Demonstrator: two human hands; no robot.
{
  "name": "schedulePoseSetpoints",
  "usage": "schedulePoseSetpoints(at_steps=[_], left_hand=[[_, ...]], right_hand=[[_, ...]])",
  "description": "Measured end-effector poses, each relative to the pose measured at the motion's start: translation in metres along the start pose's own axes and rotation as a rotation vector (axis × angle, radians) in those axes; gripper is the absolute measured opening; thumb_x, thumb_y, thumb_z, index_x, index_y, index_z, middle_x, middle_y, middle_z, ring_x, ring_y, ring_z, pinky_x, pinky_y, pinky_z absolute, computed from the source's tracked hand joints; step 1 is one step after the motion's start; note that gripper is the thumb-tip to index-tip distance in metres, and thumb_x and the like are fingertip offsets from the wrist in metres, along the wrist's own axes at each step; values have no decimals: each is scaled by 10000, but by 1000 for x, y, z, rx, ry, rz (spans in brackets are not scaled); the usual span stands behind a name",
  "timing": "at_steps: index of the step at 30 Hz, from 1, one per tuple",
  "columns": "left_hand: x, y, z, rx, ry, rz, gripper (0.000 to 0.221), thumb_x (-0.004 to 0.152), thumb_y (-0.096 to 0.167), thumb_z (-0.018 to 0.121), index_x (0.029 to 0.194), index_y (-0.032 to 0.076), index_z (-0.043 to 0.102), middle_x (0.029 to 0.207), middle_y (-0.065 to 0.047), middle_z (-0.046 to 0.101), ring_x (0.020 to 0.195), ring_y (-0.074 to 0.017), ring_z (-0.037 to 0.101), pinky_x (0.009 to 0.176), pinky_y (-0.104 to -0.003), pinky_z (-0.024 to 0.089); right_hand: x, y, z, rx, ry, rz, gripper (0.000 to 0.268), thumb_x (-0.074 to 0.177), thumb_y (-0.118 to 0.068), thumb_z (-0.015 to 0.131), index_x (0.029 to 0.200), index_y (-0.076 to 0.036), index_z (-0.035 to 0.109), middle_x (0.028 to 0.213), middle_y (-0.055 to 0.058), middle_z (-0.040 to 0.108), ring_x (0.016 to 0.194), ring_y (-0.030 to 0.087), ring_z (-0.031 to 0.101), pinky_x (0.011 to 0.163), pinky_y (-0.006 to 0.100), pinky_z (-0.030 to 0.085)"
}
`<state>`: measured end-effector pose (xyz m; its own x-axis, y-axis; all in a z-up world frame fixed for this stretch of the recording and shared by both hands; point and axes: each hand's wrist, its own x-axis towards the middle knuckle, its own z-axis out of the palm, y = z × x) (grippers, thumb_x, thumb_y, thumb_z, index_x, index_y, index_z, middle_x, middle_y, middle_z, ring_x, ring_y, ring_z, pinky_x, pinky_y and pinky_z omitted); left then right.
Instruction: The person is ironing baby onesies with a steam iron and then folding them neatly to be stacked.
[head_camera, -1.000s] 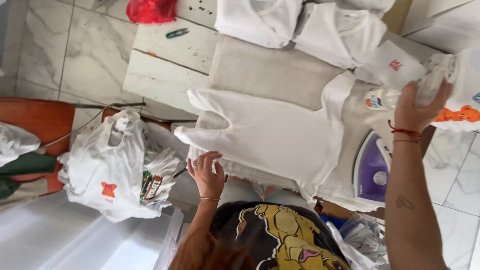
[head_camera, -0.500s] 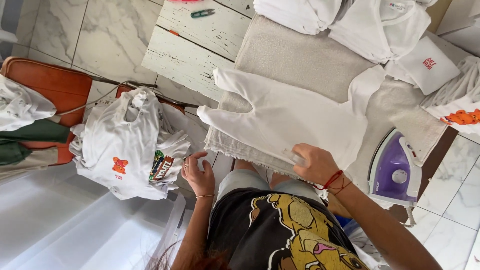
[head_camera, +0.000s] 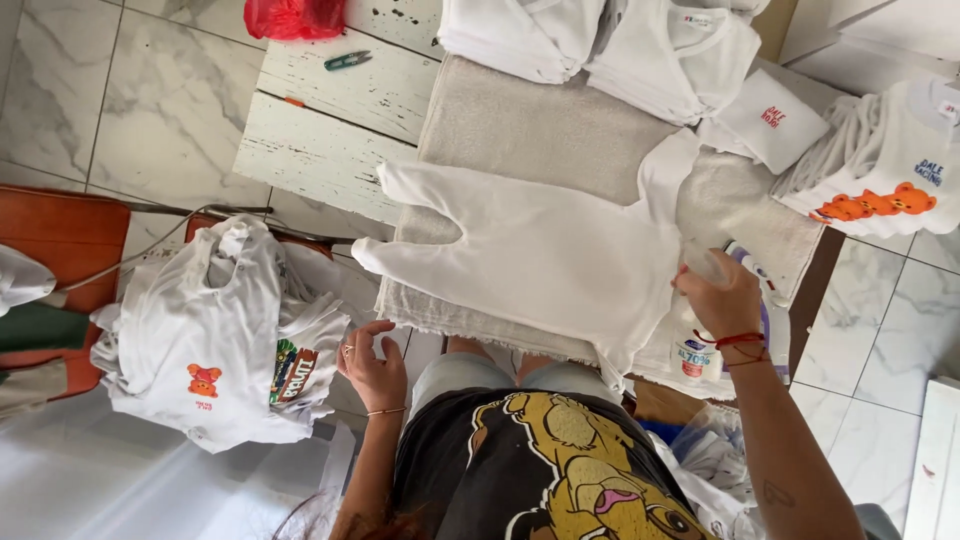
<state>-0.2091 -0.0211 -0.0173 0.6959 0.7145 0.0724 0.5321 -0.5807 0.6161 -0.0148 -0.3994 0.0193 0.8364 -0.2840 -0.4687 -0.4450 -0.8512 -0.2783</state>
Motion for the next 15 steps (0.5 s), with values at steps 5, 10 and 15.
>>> schedulePoseSetpoints(at_steps=[5,10,15], left_hand=[[4,21,3,3,-38,77,273,635,23,559,752,269,562,817,117,573,828,-111,534,930,-315,263],[4,48,4,20,-95,94,277,670,-26,490,792,213,557,871,101,577,832,-112,539,991,-435,224],[-5,60,3,39,-162,123,275,661,-23,487,798,204,560,897,89,578,889,-115,541,991,-436,222]], right_hand=[[-24,-41,-36,352,176,-143,164,561,-203,621,723,-185,601,668,24,556,705,175,537,664,254,386],[2,-84,-74,491,207,-541,326,637,9,484,927,-101,583,876,-2,562,597,81,405,501,196,302],[32,-113,-54,707,343,-756,284,739,35,508,1023,12,515,1097,95,570,558,92,437,515,211,384]])
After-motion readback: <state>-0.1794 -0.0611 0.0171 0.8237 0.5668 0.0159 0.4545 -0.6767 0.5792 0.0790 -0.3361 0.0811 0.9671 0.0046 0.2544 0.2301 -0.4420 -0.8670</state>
